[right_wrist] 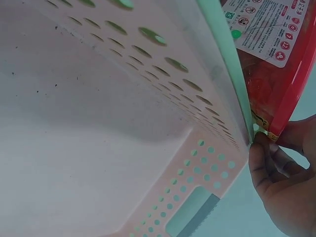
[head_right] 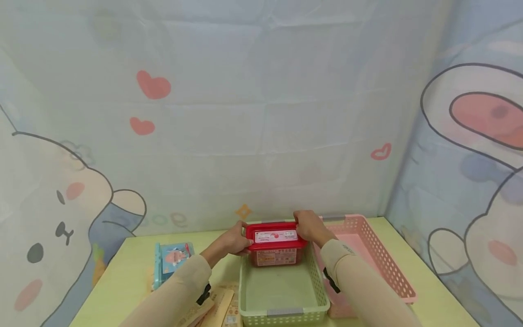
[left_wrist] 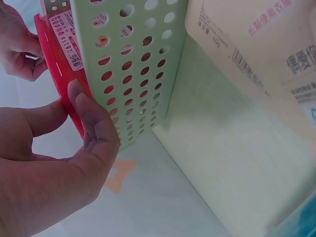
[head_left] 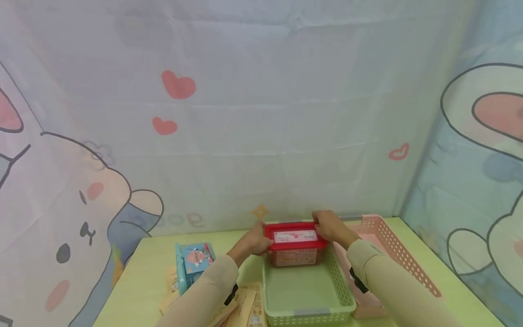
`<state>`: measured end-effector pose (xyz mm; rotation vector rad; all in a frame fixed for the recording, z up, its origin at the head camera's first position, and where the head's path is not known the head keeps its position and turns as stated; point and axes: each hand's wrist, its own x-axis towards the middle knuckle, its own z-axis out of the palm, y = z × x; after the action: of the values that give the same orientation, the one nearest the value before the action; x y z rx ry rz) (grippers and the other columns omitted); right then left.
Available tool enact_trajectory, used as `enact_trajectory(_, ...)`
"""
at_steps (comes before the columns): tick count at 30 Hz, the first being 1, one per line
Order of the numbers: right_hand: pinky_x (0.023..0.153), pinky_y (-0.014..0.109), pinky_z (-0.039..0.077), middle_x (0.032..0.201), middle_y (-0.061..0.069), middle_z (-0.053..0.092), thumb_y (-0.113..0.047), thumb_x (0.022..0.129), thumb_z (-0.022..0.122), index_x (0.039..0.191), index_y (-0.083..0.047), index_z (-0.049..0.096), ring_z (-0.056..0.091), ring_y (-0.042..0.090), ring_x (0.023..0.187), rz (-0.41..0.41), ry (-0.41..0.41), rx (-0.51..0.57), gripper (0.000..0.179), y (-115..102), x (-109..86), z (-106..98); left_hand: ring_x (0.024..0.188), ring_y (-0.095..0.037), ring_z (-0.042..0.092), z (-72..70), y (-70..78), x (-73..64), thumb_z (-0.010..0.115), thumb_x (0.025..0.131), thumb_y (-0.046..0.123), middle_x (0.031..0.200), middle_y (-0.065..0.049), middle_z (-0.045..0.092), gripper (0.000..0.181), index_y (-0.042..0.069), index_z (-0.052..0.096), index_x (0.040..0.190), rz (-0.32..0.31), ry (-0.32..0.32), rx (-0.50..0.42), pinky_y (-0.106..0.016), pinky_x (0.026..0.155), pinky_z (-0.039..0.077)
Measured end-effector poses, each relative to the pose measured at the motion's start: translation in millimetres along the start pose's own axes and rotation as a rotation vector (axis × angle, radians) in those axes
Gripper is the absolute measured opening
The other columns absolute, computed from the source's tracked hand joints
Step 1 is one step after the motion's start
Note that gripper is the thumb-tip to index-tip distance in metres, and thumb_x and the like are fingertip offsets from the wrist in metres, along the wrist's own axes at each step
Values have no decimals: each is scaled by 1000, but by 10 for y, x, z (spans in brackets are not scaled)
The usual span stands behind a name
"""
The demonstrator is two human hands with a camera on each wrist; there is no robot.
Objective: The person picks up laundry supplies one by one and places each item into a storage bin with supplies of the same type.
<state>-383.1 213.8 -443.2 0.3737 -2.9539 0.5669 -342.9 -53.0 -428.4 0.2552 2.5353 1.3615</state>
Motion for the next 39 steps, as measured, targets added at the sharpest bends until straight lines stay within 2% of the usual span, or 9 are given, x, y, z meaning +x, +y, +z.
enact_trajectory(6,78,43,56,84,6,62,-4,95,68,88,-9,58,59,26,82,-30,14,-1,13,35,-23,21,66,-20,69,22,-14,15,68,102,4,104,-19,64,64,-5,31,153,-10,1,7,-33,63,60)
enact_trajectory(11,74,42,53,80,7,59,-2,95,67,86,-8,57,57,26,79,-42,29,4,15,57,-32,-2,61,-15,65,25,-12,42,68,102,4,106,-19,63,65,-6,30,153,1,-13,-26,-34,64,60)
enact_trajectory(13,74,42,54,81,7,60,-3,95,68,88,-7,57,57,26,78,-37,16,7,14,66,-36,-16,61,-13,64,23,-8,45,68,102,4,107,-19,64,65,-6,30,154,-5,-19,-38,-32,62,59)
enact_trajectory(20,70,41,55,82,10,60,-2,96,66,91,-3,57,56,26,77,-51,-16,20,10,78,-38,-99,66,-20,69,14,24,34,69,100,2,111,-20,63,67,-7,31,154,-4,-12,-60,-33,63,61)
enact_trajectory(25,69,41,54,84,11,62,-1,96,66,92,-2,59,56,26,76,-86,-30,-1,8,35,-55,-160,60,-18,65,8,50,-32,70,98,0,106,-21,63,62,-10,35,148,13,0,-28,-36,63,61)
enact_trajectory(31,77,45,60,92,15,67,-1,97,65,96,0,60,61,28,83,-20,-7,34,5,-30,-23,-145,60,-19,65,8,56,-48,69,98,-1,105,-21,63,61,-8,35,149,14,24,-33,-35,63,60)
enact_trajectory(39,85,49,59,100,19,69,0,96,61,101,3,64,63,30,91,31,7,36,7,-69,10,-99,59,-15,64,-15,32,-41,67,99,1,105,-21,66,59,-10,37,149,31,41,-3,-32,60,60)
